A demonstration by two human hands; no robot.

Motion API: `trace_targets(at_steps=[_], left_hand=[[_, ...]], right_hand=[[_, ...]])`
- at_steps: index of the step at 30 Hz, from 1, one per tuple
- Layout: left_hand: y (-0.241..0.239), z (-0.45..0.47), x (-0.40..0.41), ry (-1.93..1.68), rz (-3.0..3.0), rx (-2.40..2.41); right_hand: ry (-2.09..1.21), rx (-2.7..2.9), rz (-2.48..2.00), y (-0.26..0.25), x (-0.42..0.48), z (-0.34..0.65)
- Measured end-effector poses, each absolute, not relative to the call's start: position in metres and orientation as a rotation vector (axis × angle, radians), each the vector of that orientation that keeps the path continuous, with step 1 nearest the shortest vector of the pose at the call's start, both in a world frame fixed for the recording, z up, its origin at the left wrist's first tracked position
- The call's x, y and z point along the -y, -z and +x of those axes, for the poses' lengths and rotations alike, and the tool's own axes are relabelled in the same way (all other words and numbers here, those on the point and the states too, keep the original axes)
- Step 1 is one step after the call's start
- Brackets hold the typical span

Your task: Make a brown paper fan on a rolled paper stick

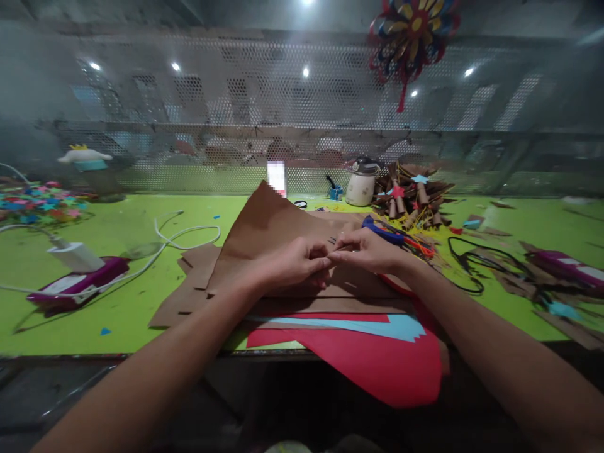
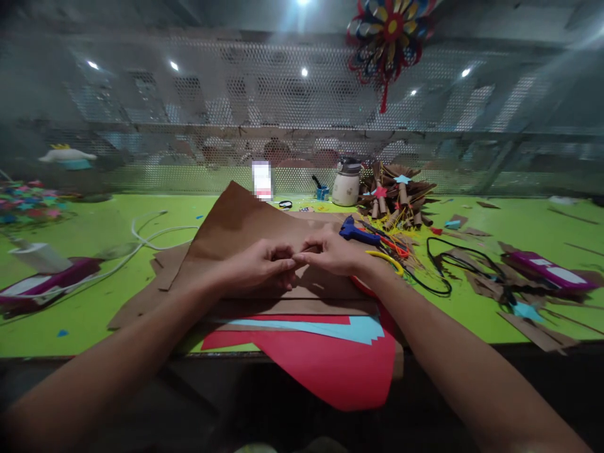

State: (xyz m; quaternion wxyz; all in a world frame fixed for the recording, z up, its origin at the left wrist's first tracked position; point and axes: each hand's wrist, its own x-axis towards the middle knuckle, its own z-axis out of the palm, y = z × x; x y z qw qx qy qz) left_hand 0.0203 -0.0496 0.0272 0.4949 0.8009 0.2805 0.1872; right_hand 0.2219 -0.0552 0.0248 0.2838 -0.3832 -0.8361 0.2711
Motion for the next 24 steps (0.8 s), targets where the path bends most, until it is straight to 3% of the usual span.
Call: trace_targets(at_steps=[6, 24], left_hand=[[-0.031, 0.016, 0.051, -0.501, 2.078, -0.796], [-0.022, 0.016, 0.042, -0.445, 1.504, -0.677]], right_hand=[[-0.798, 2.176, -1.051, -0.022, 0.051, 0.224], [-1.313, 1.372, -0.923, -0.014, 0.036, 0.234]])
